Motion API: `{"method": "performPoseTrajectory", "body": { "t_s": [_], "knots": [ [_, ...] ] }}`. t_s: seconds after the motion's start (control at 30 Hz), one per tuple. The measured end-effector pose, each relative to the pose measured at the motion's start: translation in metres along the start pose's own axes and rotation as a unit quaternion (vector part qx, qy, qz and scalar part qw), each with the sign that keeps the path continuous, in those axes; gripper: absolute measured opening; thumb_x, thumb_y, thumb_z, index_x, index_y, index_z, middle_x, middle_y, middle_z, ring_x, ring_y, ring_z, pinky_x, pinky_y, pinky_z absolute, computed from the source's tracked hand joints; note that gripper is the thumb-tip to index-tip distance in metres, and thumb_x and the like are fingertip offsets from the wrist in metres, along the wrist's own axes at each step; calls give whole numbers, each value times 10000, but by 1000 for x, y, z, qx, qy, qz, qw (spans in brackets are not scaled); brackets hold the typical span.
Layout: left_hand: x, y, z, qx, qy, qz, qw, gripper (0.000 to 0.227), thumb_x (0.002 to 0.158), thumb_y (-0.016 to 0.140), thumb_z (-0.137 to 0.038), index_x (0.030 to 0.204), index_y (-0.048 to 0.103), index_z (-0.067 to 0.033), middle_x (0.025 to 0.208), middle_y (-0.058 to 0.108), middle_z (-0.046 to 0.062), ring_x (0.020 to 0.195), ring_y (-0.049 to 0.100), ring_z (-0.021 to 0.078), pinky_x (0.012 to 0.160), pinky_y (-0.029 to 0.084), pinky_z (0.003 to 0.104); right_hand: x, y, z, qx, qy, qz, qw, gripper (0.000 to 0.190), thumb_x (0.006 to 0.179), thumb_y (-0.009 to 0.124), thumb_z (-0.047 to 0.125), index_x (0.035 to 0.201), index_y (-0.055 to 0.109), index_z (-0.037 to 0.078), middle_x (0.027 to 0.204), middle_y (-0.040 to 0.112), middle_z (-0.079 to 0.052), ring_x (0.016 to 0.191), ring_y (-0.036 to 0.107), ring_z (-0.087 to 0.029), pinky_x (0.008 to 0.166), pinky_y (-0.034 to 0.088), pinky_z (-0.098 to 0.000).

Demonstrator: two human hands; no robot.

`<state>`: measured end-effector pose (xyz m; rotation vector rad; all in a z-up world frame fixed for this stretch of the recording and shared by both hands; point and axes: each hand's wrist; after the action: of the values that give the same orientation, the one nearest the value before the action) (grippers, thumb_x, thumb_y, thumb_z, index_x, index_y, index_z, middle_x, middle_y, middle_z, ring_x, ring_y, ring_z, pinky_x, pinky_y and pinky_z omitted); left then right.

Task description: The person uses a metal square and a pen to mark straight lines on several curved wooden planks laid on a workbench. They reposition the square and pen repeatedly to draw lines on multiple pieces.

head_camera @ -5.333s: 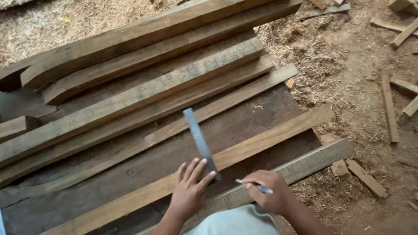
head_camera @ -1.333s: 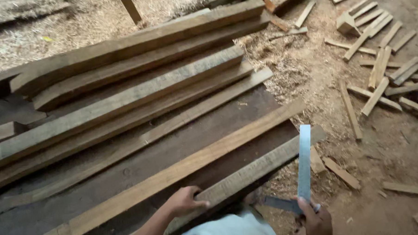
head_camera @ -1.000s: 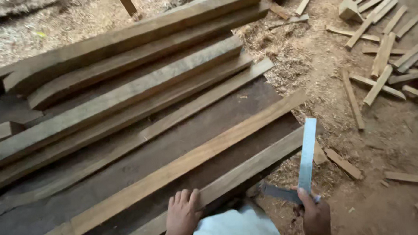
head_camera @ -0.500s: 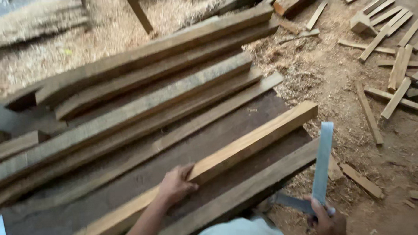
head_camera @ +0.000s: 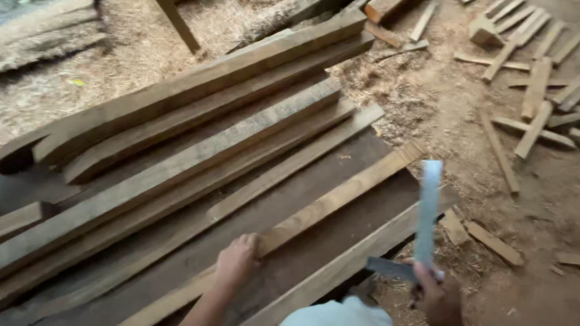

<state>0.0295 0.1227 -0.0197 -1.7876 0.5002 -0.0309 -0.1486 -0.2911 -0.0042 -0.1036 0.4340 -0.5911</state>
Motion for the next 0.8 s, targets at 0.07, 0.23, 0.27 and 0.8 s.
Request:
{"method": "performPoseTrajectory", "body": {
  "t_s": [0.07,0.23,0.27,0.8],
  "knots": [
    [5,-3,3,31,16,-30,999,591,748,822,-281,1253,550,-142,1158,651,90,1120,644,316,885,552,451,-1,7,18,-19,-11,34,999,334,967,608,262,1097,804,26,583,523,-28,486,455,-142,446,345,-319],
    [-3,-19,-3,48,51,-104,992,821,663,844,-244,1387,491,-86,1182,638,163,1095,628,374,909,517,491,-13,18,21,-78,79,115,987,349,986,611,281,1172,803,57,601,461,-3,513,426,-127,464,336,-311],
    [-10,-21,-8,57,79,-150,984,915,602,855,-255,1412,483,-49,1191,636,201,1098,618,413,922,497,530,-18,17,15,-101,82,124,984,347,989,612,282,1172,802,57,626,497,-17,529,446,-131,471,357,-313],
    [-142,19,-148,-262,48,-51,963,494,814,737,-156,1275,579,-76,1176,662,174,1152,605,398,966,485,466,-28,69,-14,-166,14,422,891,393,993,617,339,1248,736,65,855,665,-34,754,570,-135,698,494,-342]
  ]
}}
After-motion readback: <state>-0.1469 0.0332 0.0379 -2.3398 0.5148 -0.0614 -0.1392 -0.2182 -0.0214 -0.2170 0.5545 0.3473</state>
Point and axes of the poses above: each hand's wrist, its own x-axis towards the middle knuckle, its own y-axis out of the palm, z = x × y
